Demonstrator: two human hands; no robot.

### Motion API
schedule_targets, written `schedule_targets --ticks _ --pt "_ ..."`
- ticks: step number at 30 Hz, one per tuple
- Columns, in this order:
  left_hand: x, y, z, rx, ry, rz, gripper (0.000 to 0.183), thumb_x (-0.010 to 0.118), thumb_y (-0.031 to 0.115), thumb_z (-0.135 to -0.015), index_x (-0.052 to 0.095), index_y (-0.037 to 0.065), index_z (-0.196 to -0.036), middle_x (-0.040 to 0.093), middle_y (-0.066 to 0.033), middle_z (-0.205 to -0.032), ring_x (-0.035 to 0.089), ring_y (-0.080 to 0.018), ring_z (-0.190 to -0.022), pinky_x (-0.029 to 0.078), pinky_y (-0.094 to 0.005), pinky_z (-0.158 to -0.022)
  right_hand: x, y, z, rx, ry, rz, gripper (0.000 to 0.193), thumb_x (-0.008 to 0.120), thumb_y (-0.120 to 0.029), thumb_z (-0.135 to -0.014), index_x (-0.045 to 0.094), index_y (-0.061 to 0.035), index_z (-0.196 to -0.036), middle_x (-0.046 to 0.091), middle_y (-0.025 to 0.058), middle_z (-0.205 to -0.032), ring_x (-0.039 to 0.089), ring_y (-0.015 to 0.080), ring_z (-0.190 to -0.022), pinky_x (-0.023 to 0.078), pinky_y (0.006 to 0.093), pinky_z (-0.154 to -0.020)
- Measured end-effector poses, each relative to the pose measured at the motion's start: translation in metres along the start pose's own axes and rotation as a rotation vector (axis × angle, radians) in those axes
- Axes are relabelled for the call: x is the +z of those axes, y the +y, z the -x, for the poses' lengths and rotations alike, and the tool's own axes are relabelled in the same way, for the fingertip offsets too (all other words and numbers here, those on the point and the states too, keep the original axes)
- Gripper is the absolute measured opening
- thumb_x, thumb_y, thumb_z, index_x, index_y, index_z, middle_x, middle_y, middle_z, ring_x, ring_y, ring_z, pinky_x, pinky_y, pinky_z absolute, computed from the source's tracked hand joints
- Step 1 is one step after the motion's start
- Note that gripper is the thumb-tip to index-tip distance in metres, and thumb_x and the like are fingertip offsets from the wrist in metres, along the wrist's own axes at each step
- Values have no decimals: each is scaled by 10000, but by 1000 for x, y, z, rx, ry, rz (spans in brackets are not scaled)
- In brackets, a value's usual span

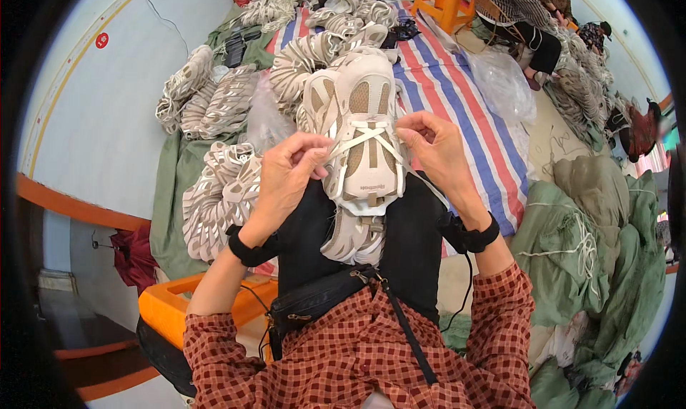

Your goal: Thread shoelaces through the eyelets of a shoe upper.

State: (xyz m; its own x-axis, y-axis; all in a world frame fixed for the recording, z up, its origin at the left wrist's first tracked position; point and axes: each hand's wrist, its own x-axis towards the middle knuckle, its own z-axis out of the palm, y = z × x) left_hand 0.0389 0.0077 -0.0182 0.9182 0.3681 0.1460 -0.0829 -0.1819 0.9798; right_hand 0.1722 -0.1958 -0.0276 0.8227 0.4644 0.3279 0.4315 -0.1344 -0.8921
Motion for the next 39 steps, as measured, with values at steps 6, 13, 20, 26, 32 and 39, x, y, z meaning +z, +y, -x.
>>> schedule_targets --ticks 6,13,20,26,32,39 --pt "5 -12 -12 1 43 42 82 633 66 -866 601 -7 -887 636 -26 -768 609 -80 -626 485 -211 -563 14 -9 -2 -415 89 393 198 690 -75 -806 630 -19 -986 626 50 -701 571 119 -609 466 278 -569" --pt "13 -5 -26 134 73 -289 78 636 72 -831 623 1 -859 619 -56 -741 593 -134 -643 482 -266 -591 2 14 -5 237 -91 -311 134 712 -146 -849 641 -34 -862 595 -32 -737 519 44 -663 417 189 -610" --pt "31 20 -41 711 -19 -1131 95 617 72 -781 527 45 -799 543 -91 -794 610 -257 -716 488 -349 -625 5 19 -3 170 -85 -357 146 713 -149 -853 640 -25 -835 587 -42 -728 500 27 -657 401 183 -595" --pt "26 25 -18 431 -112 -860 322 686 127 -781 526 70 -1055 542 -109 -1014 612 -344 -879 511 -401 -719 11 -3 27 -5 156 -103 109 673 -113 -867 645 -11 -891 615 24 -770 551 98 -631 434 230 -592" --pt "42 0 13 530 206 -995 503 683 75 -750 498 2 -1212 511 -150 -1216 566 -339 -1034 517 -389 -817 40 -37 53 -321 -73 476 267 616 -62 -847 626 -63 -1114 606 105 -840 606 268 -648 483 326 -569" --pt "37 -15 3 537 314 -1019 354 569 -11 -751 566 4 -1105 590 -135 -1084 588 -324 -991 518 -386 -783 53 -34 60 -265 -200 841 388 591 -107 -828 549 -28 -1205 623 134 -847 641 302 -647 498 390 -549"
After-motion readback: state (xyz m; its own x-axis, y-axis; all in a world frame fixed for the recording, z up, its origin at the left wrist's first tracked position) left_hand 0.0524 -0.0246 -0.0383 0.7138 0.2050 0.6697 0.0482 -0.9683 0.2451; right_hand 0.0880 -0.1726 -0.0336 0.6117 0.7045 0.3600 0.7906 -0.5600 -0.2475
